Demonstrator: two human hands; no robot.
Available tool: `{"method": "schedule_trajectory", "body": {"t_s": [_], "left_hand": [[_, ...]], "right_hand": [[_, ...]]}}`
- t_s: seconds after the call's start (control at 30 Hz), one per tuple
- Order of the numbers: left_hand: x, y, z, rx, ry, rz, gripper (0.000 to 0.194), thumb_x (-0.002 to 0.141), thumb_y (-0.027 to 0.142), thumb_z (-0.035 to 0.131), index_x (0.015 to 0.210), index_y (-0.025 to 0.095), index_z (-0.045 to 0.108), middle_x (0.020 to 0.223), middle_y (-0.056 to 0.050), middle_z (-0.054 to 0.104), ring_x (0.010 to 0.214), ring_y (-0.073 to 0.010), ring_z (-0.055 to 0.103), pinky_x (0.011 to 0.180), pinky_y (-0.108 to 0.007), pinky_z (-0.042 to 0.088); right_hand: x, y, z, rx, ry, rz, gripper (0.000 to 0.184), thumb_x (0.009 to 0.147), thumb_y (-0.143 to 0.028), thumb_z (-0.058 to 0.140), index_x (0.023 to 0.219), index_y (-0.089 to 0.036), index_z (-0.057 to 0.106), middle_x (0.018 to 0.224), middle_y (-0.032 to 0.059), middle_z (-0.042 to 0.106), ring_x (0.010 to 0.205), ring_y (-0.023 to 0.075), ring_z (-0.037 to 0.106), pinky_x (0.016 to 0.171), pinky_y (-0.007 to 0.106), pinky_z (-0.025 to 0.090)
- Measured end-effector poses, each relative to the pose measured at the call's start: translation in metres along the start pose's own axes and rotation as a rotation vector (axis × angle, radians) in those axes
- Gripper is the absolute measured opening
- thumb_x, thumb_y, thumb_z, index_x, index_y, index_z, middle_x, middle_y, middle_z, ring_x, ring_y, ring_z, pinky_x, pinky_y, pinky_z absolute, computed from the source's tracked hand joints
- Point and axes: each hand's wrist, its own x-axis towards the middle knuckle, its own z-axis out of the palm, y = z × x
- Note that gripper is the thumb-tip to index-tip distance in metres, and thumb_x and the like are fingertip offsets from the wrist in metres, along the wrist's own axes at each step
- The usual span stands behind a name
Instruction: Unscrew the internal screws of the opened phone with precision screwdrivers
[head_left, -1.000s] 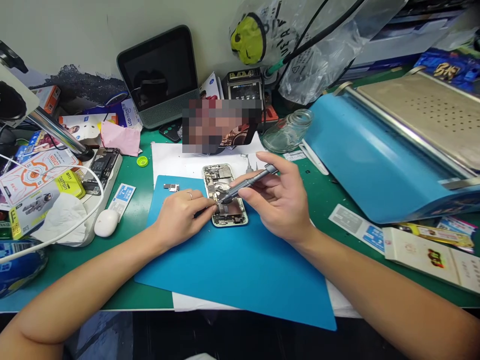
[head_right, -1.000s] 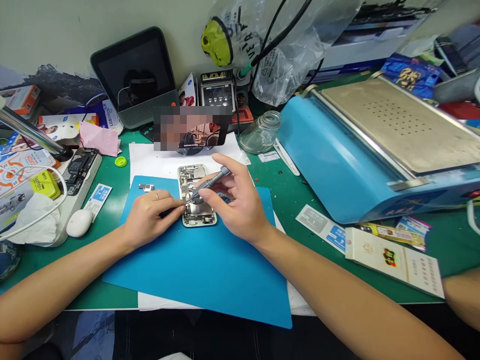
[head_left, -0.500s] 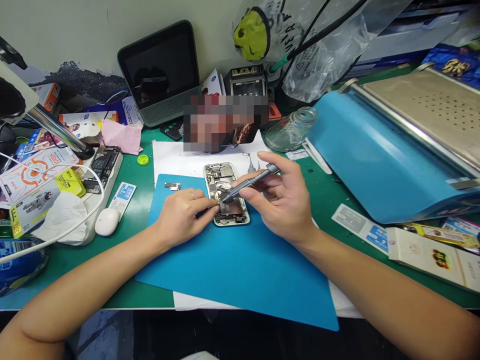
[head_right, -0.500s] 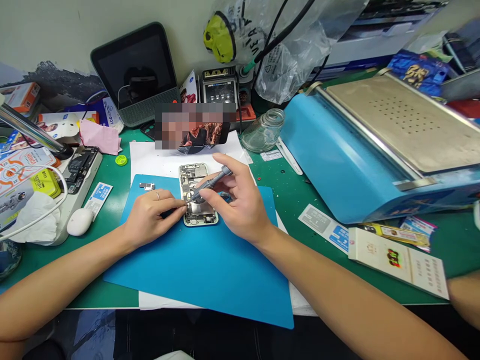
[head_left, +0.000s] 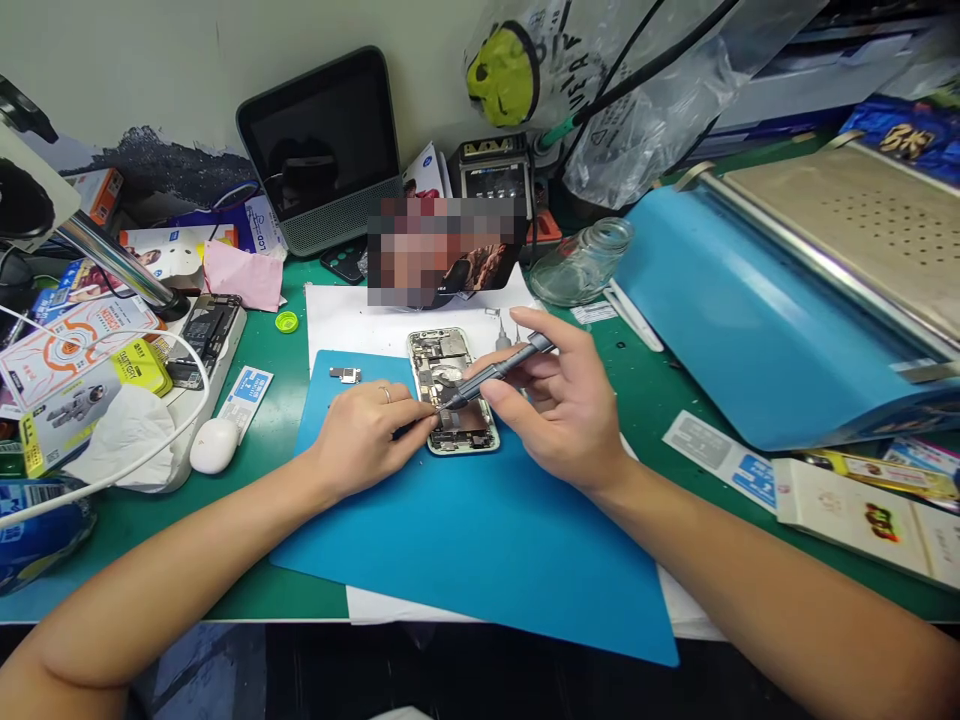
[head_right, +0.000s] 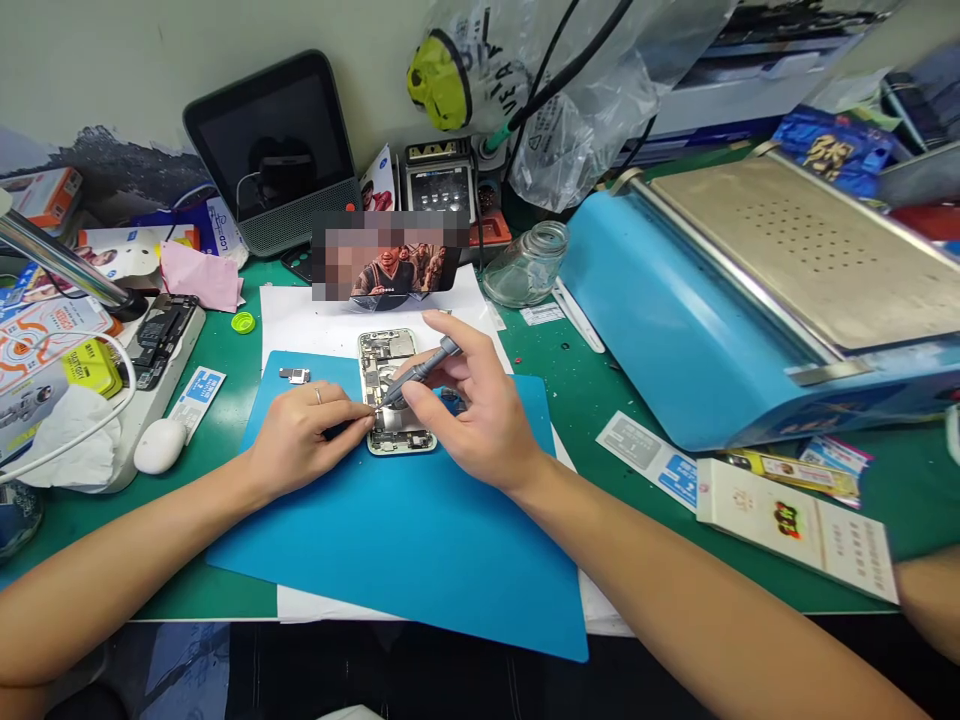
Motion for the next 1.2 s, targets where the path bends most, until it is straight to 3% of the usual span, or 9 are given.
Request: {"method": "schedule_trajectory", "body": {"t_s": [1.2], "left_hand": [[0.0012,0.0043,-0.0034,-0.043,-0.002,-0.067,0.021,0.100,0.031,0.057,0.100,0.019,0.073,0.074,-0.001,0.069,0.068,-0.0148,0.064,0.066,-0.028,0.046]], "right_hand": [[0.0002,0.0029,0.0001,-0.029,0.034,-0.014,0.053,0.094,-0.029,0.070,0.142,-0.031,0.046,0.099,0.0032,0.076,0.087,0.0212,0.076,0.078,0.037,0.067]]}}
